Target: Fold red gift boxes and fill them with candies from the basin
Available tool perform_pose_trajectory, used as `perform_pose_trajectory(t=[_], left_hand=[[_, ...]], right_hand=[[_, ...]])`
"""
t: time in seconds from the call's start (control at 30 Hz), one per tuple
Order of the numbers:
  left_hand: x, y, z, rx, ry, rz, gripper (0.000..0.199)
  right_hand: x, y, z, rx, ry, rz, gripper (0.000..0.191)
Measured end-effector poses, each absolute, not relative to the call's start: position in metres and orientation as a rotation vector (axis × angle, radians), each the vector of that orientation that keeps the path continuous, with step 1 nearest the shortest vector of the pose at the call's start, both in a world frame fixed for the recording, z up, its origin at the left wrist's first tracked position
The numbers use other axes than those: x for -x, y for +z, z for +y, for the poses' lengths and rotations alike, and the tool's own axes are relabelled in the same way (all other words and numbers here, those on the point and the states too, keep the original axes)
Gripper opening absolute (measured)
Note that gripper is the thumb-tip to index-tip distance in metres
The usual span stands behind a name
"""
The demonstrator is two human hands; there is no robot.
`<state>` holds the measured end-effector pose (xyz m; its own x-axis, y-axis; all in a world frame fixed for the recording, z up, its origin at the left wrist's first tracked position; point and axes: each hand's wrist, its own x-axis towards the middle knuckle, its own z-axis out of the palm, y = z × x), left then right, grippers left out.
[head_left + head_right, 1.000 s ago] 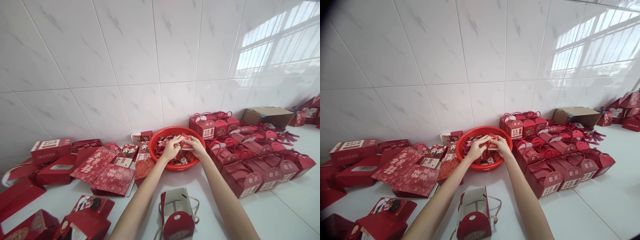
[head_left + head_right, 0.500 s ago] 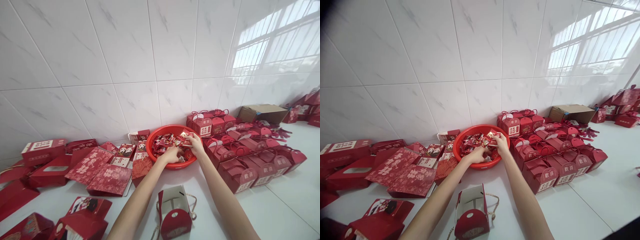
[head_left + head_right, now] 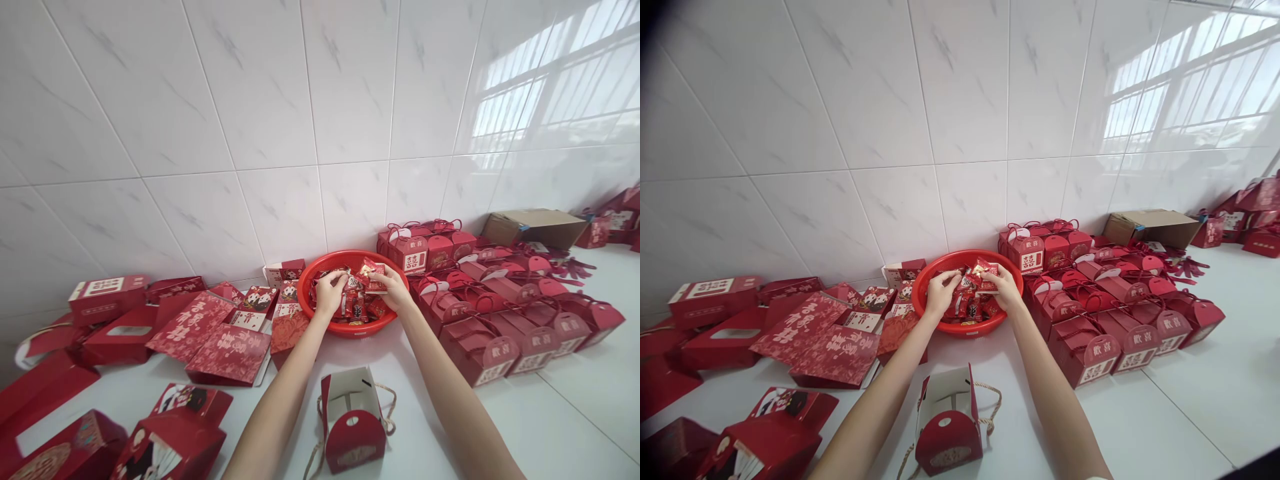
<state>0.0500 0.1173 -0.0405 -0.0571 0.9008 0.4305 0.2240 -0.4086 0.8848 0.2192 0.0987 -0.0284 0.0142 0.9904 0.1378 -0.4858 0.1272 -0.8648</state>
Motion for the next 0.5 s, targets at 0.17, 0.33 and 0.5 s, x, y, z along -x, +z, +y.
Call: perform_pose_trajectory(t=[0.17, 0.33, 0.5], left_hand=[[-0.054, -0.031, 0.111, -1.535, 1.574, 1.1, 0.024], [-0.046, -0.02, 0.09, -1.486, 1.495, 1.026, 0.039], [-0.014, -0.001, 0.031, -1.627, 1.184, 0.989, 0.031]], right_hand=[[-0.215, -0.02, 0.091, 0.706, 1.301, -0.984, 0.043], [-0.228, 0.007, 0.071, 0.702, 1.179, -1.179, 0.041], [-0.245, 0.049, 0.021, 0.638, 1.059, -1.741, 0.031]])
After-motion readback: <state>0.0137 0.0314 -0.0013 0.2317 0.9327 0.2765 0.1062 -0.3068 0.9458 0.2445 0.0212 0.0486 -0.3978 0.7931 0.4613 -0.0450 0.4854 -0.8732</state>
